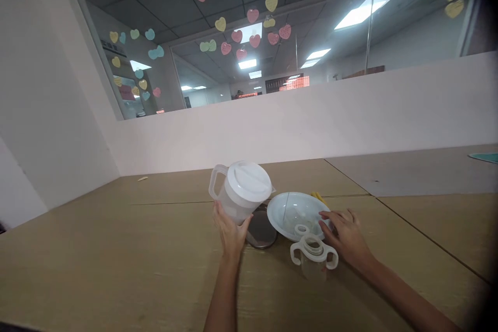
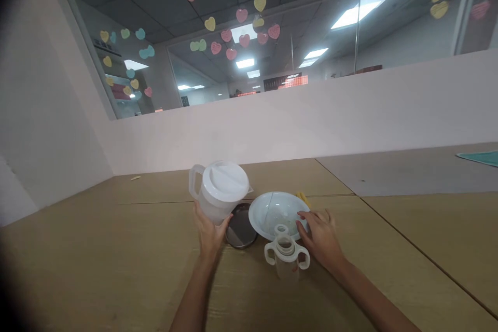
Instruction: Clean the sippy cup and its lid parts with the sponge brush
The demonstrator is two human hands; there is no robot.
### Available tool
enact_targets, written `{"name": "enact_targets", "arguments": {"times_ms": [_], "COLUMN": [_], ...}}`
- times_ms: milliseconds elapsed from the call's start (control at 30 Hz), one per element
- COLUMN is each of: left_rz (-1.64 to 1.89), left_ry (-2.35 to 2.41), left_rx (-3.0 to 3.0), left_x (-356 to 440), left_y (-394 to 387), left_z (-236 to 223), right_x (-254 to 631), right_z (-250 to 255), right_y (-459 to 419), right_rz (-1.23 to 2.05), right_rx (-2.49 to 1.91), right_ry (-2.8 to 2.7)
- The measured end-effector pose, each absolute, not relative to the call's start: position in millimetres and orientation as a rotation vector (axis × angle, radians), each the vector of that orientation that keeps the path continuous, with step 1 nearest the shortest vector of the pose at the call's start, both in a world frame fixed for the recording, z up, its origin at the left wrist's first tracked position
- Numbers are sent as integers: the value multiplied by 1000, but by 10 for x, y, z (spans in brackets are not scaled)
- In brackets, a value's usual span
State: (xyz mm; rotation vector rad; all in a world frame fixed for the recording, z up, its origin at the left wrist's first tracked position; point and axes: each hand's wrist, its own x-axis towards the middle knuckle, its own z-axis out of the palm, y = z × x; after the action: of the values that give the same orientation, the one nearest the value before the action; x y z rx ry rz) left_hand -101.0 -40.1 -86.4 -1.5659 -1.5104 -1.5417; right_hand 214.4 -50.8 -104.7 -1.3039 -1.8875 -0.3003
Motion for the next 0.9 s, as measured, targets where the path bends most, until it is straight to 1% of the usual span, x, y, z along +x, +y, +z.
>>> {"name": "enact_targets", "arguments": {"times_ms": [133,367,700,900], "left_rz": [-1594,-1665,-1669,-1659], "left_ry": [-1622,-1682,-1740,-1726], "left_rx": [-1485,-1391,-1349,-1377], "left_x": [-1033,-1060,-1084,-1107], "left_y": [-398,-393,-366,-375], "left_z": [-880,-866,-927,-949], "right_x": [2167,2172,2218,2218], "right_z": [-1081,-1080,-1131,-1126], "right_y": [-491,-488,-419,-423], "right_rz": [-330,-359,-396,-474], "right_rx": [-1279,-1270,-1246,-1219], "right_ry": [-1896,-1900,-1873,-1835]}}
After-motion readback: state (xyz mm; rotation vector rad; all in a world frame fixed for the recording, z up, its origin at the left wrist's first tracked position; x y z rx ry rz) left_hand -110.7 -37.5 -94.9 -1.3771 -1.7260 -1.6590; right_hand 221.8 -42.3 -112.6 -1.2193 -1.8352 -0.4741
